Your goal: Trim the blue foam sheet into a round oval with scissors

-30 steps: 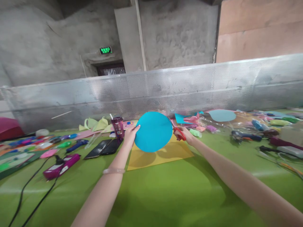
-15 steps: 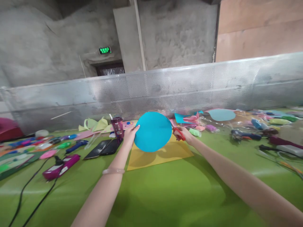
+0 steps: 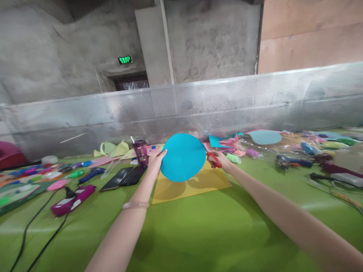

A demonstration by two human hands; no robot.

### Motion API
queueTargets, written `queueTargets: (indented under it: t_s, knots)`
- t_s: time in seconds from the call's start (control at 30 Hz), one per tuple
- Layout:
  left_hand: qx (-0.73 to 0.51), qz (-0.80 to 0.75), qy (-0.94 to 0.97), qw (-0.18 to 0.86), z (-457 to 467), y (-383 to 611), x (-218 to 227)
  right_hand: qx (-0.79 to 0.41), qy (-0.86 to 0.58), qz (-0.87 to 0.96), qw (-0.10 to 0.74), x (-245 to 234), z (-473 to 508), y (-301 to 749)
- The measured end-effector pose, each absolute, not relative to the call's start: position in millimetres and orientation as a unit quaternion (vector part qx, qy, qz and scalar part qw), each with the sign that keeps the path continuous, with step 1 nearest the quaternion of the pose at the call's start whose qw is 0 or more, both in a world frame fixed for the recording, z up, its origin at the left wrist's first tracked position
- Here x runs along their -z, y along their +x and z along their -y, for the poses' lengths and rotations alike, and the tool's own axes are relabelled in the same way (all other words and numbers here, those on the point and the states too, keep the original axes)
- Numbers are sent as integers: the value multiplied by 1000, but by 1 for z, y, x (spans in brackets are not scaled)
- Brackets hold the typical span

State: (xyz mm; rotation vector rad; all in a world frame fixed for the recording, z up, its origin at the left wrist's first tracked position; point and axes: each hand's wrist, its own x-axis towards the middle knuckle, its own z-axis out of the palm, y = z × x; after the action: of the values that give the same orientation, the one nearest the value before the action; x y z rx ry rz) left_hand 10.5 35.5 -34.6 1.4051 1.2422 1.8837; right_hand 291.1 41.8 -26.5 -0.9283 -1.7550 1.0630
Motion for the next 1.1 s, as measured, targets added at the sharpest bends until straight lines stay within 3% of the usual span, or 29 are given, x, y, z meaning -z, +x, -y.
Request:
queueTargets:
  t_s: [1.1]
  knots:
    - [-669,-477,530,211,-29,3,30,-394,-388,718,422,29,-44,293]
